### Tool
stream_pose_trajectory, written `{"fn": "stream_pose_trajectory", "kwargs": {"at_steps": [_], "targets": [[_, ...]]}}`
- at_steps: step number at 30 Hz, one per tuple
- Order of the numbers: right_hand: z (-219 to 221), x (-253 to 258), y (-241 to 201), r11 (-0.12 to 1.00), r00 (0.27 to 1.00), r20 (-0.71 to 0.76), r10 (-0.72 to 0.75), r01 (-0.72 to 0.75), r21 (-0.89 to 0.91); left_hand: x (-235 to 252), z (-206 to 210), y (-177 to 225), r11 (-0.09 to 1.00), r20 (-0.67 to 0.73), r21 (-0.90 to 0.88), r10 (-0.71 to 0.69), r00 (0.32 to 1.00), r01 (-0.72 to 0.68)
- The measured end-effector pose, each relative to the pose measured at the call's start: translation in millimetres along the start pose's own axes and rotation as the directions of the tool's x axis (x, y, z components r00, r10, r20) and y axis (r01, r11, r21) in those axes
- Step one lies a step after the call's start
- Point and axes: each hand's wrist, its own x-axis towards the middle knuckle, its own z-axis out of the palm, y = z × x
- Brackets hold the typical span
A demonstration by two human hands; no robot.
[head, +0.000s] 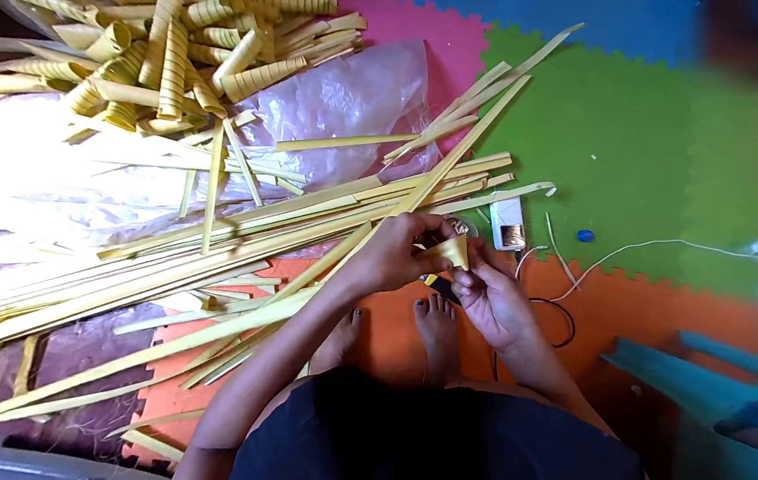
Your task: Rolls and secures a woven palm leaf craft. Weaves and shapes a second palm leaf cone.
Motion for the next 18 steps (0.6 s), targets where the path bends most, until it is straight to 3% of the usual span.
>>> {"fn": "stream_pose_trajectory", "kwargs": {"at_steps": [2, 5, 8, 11, 14, 18], "targets": [[-1.2, -1.1, 1.4, 0.986, 0.990, 0.029, 0.140, -0.142, 0.083, -0.1, 6.2, 0.4, 0.995, -0.065, 0.104, 0.020, 0.998, -0.013], [-2.3, 1.0, 4.0, 0.993, 0.992, 0.074, 0.103, -0.099, -0.060, -0.6, 14.2, -0.9, 0.967, -0.181, 0.252, 0.084, 0.980, -0.037], [-0.9, 1.1, 4.8, 0.986, 0.999, 0.018, -0.033, 0.036, -0.164, -0.8, 9.4, 0.4, 0.975, -0.103, 0.217, 0.075, 0.992, -0.051], [1.3, -1.5, 1.1, 0.998, 0.999, -0.040, 0.010, -0.013, -0.066, -2.0, 3.6, -0.5, 0.990, 0.009, 0.124, 0.062, 0.998, -0.063], [-2.9, -2.6, 2.7, 0.985, 0.987, 0.024, 0.159, -0.160, 0.058, -1.4, 10.4, -4.1, 0.973, -0.069, 0.208, 0.114, 0.991, -0.098], [-6.1, 0.2, 4.0, 0.993, 0.994, 0.068, 0.080, -0.073, -0.089, -0.5, 11.1, -5.3, 0.957, -0.128, 0.275, 0.131, 0.983, -0.091]]}}
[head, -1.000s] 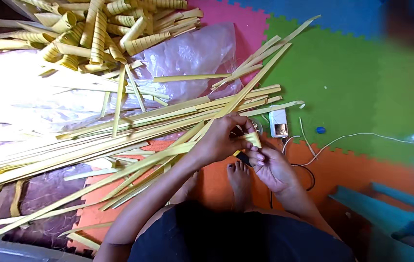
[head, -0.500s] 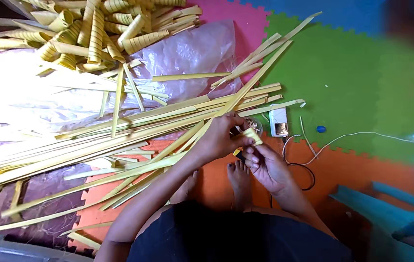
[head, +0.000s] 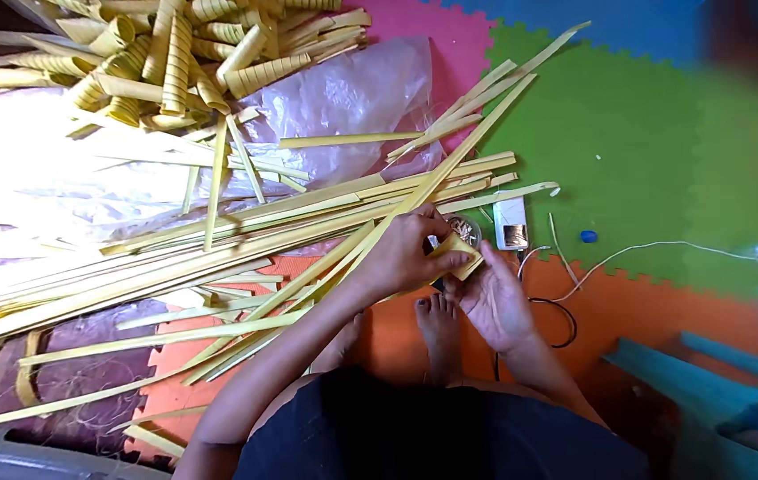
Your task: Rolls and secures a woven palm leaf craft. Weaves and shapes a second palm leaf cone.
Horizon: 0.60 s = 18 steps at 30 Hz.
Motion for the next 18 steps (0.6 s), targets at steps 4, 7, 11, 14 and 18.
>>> {"fn": "stream_pose_trajectory", "kwargs": {"at_steps": [4, 7, 11, 14, 18], "targets": [[6.6, -1.3, -3.3, 1.000, 0.993, -0.118, -0.030, 0.029, -0.008, 2.1, -9.7, -3.3, 0.992, 0.180, -0.122, 0.016, 0.984, 0.006], [3.8, -2.2, -3.1, 0.985, 0.993, -0.048, 0.108, -0.101, 0.142, 2.9, -6.1, -2.4, 0.995, 0.145, -0.100, 0.001, 0.989, 0.014], [-2.3, -2.3, 0.7, 1.000, 0.995, 0.099, 0.011, -0.011, -0.005, 4.5, -4.7, -2.6, 0.991, 0.021, -0.075, -0.111, 0.994, 0.112], [1.4, -2.3, 1.8, 0.974, 0.989, 0.072, -0.127, 0.138, -0.177, 4.8, -6.4, 3.3, 0.983, 0.069, -0.083, -0.160, 0.985, 0.166], [4.7, -3.3, -0.8, 0.984, 0.991, -0.022, -0.135, 0.131, -0.118, 1.8, -9.5, 5.0, 0.989, 0.184, -0.104, -0.084, 0.979, 0.104]]}}
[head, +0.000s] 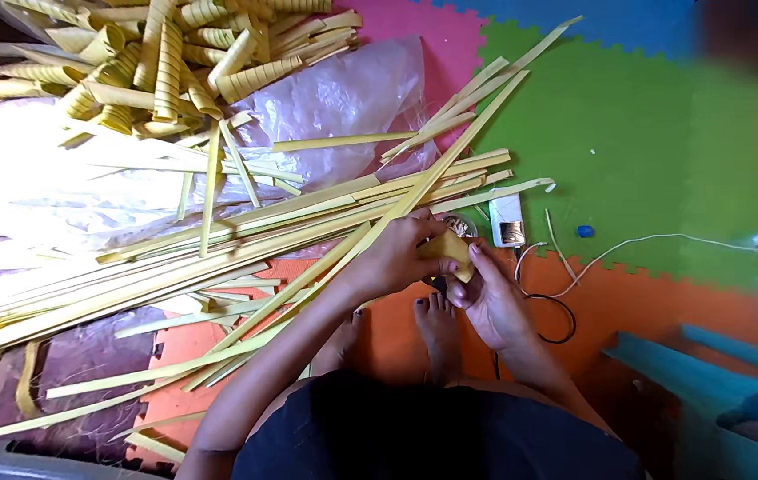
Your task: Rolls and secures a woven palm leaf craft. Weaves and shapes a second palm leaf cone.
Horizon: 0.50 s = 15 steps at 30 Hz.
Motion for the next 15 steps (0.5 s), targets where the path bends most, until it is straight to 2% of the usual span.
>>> {"fn": "stream_pose_trajectory", "kwargs": {"at_steps": [2, 4, 6, 8, 10, 11, 13, 15], "targets": [[-3.5, 0.2, -3.7, 0.973, 0.991, 0.039, 0.131, -0.136, 0.188, -2.0, -0.3, -1.8, 0.997, 0.012, 0.020, 0.077, 0.997, -0.077], [-9.4, 1.1, -4.8, 0.888, 0.957, 0.155, 0.243, -0.284, 0.361, -4.5, 0.4, 0.0, 0.992, -0.042, 0.052, 0.114, 0.993, -0.111], [-10.7, 1.5, -3.3, 0.889, 0.948, 0.190, 0.255, -0.307, 0.340, -6.7, 1.5, 4.4, 0.991, -0.129, 0.089, 0.107, 0.986, -0.096], [-10.2, 0.9, -0.7, 0.975, 0.972, 0.180, 0.149, -0.174, 0.135, -8.0, 0.4, 7.6, 0.994, -0.183, 0.097, 0.069, 0.981, -0.052], [-6.1, -0.3, -0.4, 0.999, 0.988, 0.151, 0.036, -0.037, 0.002, -9.2, -1.5, 8.6, 0.998, -0.188, 0.056, 0.039, 0.981, -0.029], [-3.3, -0.6, -1.9, 0.999, 0.992, 0.123, 0.031, -0.032, 0.010, -9.3, -3.2, 8.5, 0.999, -0.163, 0.028, 0.042, 0.986, -0.038], [-2.8, -0.5, -7.0, 0.979, 0.985, 0.117, 0.130, -0.147, 0.144, -8.2, -6.6, 6.9, 0.999, -0.098, -0.021, 0.046, 0.994, -0.049], [-9.4, 2.4, -8.5, 0.882, 0.937, 0.238, 0.255, -0.326, 0.341, -6.7, -9.3, 6.1, 0.999, -0.067, -0.044, 0.027, 0.997, -0.030]]}}
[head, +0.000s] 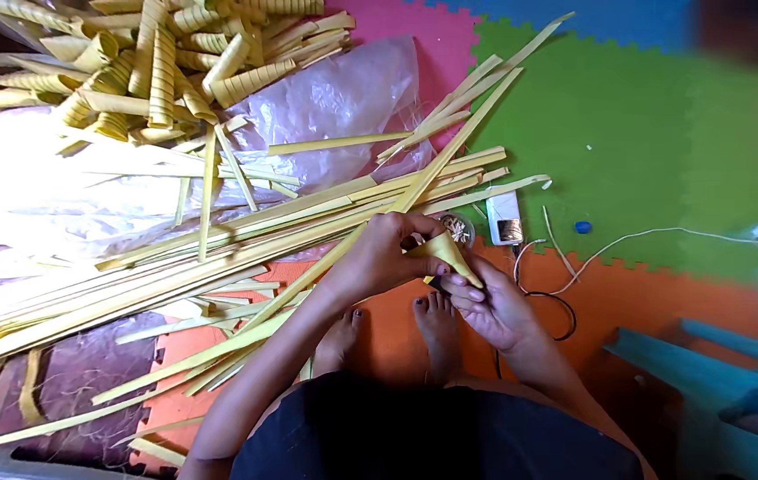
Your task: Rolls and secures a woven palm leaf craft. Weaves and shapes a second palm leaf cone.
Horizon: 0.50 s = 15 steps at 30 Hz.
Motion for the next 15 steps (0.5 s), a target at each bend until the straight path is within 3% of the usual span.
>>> {"fn": "stream_pose_trajectory", "kwargs": {"at_steps": [2, 4, 6, 9, 11, 12, 14, 15], "targets": [[-2.8, 0.8, -0.2, 0.991, 0.995, 0.060, 0.079, -0.085, 0.100, -1.7, 0.7, -0.1, 1.000, -0.028, -0.011, -0.011, 1.000, 0.011], [0.7, 0.0, 2.2, 0.991, 0.999, 0.035, -0.030, 0.034, -0.127, -2.7, 0.5, 1.1, 0.999, -0.051, -0.031, -0.015, 0.999, 0.013], [1.5, -0.9, 2.8, 0.879, 0.970, 0.061, -0.233, 0.237, -0.414, -2.5, -2.0, 4.1, 0.996, -0.048, -0.083, -0.025, 0.999, 0.021], [7.5, -2.8, -2.6, 0.788, 0.942, 0.076, -0.328, 0.317, -0.529, -3.8, -5.1, 4.1, 0.985, -0.018, -0.169, -0.018, 1.000, 0.015], [12.3, -6.6, -10.1, 0.881, 0.983, 0.027, -0.181, 0.174, -0.441, -5.8, -6.7, 1.0, 0.963, 0.026, -0.270, -0.002, 1.000, 0.009], [10.1, -6.9, -13.5, 0.951, 0.998, 0.045, -0.054, 0.065, -0.302, -7.4, -7.2, -0.6, 0.952, 0.052, -0.307, 0.012, 0.999, 0.004], [-0.9, -4.6, -15.0, 0.985, 0.968, 0.195, 0.160, -0.168, 0.027, -7.9, -6.9, -0.9, 0.951, 0.051, -0.309, 0.040, 0.998, -0.022], [-3.2, -3.8, -12.6, 0.985, 0.961, 0.224, 0.163, -0.170, 0.015, -7.9, -6.1, -0.2, 0.955, 0.028, -0.294, 0.044, 0.999, -0.034]]}}
